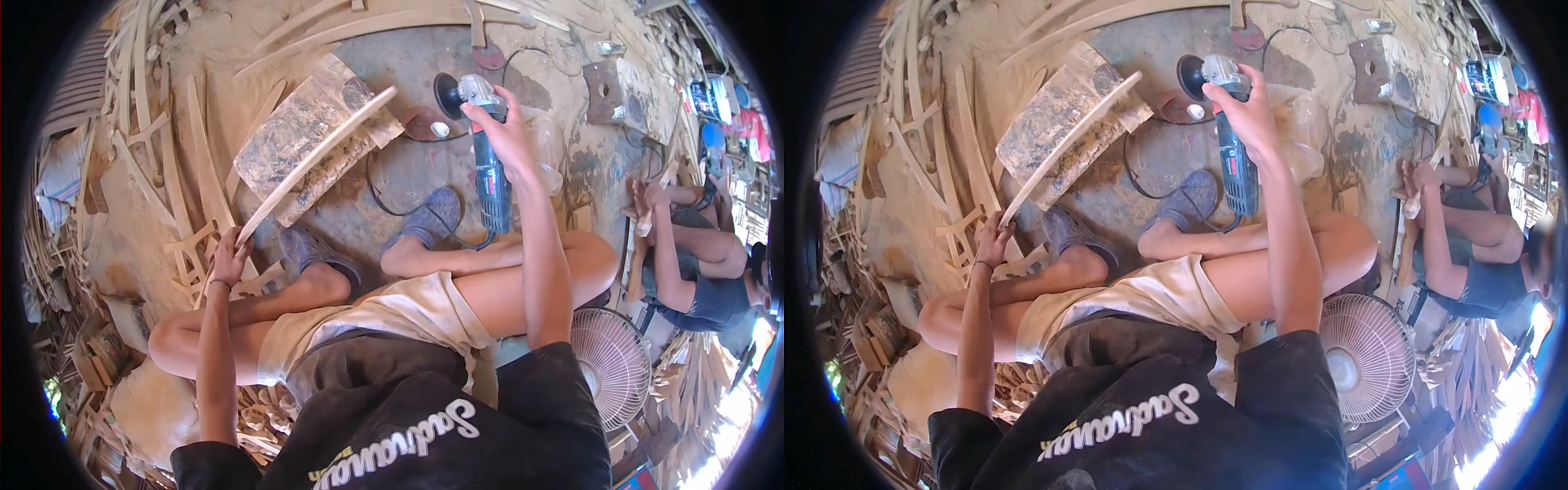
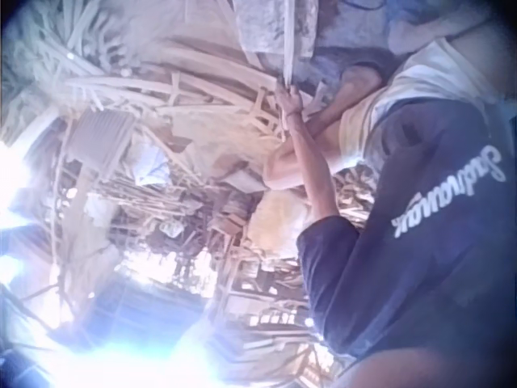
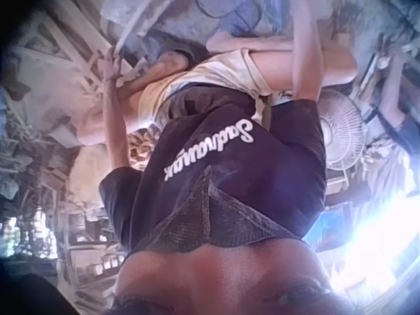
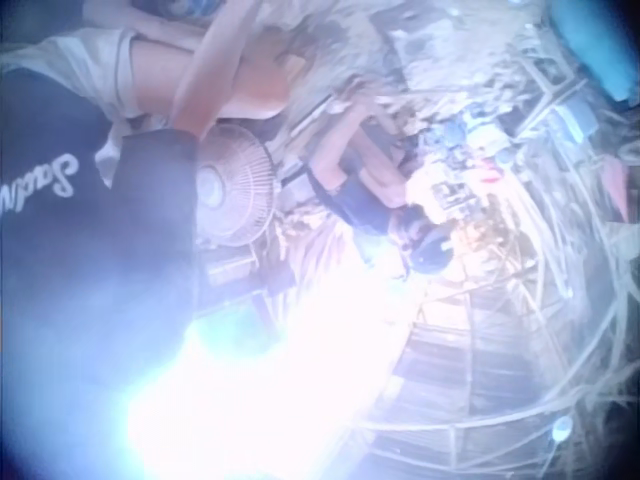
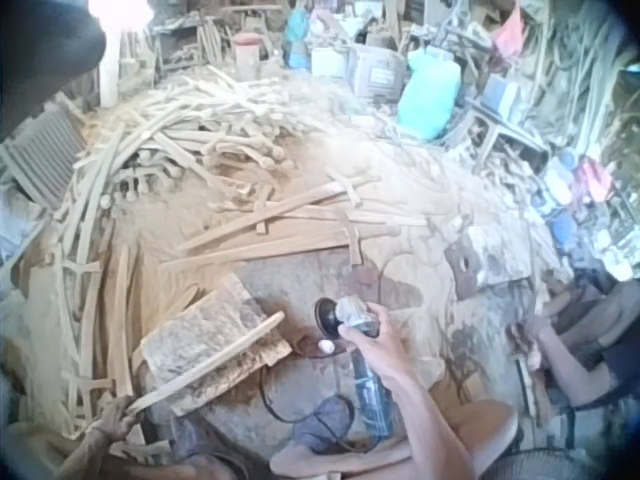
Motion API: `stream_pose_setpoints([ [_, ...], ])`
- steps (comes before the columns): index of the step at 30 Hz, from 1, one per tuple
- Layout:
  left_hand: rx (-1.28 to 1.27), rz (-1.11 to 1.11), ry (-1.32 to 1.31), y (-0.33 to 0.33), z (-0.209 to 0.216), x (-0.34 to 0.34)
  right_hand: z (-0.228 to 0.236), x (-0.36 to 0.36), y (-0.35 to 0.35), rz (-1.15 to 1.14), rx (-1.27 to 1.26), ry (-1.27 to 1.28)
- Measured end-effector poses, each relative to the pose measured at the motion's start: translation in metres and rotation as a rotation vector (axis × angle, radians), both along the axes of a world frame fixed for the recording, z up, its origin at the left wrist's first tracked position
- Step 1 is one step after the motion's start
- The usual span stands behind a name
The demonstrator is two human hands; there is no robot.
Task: The person sands a wooden sword and a wooden bowl with a power sander, occasionally applying glue to the wood.
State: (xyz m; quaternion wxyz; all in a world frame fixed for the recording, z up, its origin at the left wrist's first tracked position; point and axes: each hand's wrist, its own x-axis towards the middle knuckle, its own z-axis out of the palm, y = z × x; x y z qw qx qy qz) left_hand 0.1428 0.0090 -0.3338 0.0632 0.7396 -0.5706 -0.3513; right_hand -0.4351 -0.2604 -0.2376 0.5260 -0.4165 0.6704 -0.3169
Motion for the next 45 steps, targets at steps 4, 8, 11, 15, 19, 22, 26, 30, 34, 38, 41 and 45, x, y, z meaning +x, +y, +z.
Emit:
stream_pose_setpoints([
  [4, 0.093, -0.019, -0.018, 0.010, 0.001, -0.007, 0.025, -0.002, 0.011, -0.066, -0.019, -0.091],
  [8, 0.072, -0.129, -0.117, 0.034, -0.011, -0.009, 0.034, -0.009, 0.020, -0.125, -0.111, -0.086],
  [11, 0.024, -0.088, -0.156, 0.031, 0.004, -0.019, 0.048, -0.009, 0.034, -0.164, -0.121, -0.090],
  [15, -0.031, -0.173, -0.313, 0.020, -0.003, -0.019, 0.054, -0.019, 0.036, -0.193, -0.153, -0.123],
  [19, -0.081, -0.166, -0.378, 0.020, -0.015, -0.015, 0.052, -0.020, 0.040, -0.197, -0.149, -0.173],
  [22, -0.113, -0.146, -0.305, 0.022, -0.017, -0.008, 0.054, -0.021, 0.040, -0.193, -0.148, -0.181],
  [26, -0.049, -0.097, -0.070, 0.002, -0.008, -0.030, 0.043, -0.029, 0.041, -0.213, -0.169, -0.160],
  [30, -0.001, -0.118, 0.149, -0.007, -0.017, -0.027, 0.046, -0.016, 0.038, -0.186, -0.146, -0.172],
  [34, 0.266, 0.080, 0.284, -0.015, -0.015, -0.038, 0.047, -0.011, 0.036, -0.173, -0.153, -0.162],
  [38, 0.219, 0.080, 0.306, -0.002, -0.009, -0.045, 0.054, -0.001, 0.036, -0.132, -0.151, -0.097],
  [41, -0.003, -0.070, 0.013, 0.010, -0.005, -0.064, 0.060, 0.006, 0.039, -0.101, -0.230, -0.037],
  [45, -0.140, -0.200, -0.146, 0.002, 0.004, -0.068, 0.063, 0.010, 0.038, 0.018, -0.320, 0.127],
])
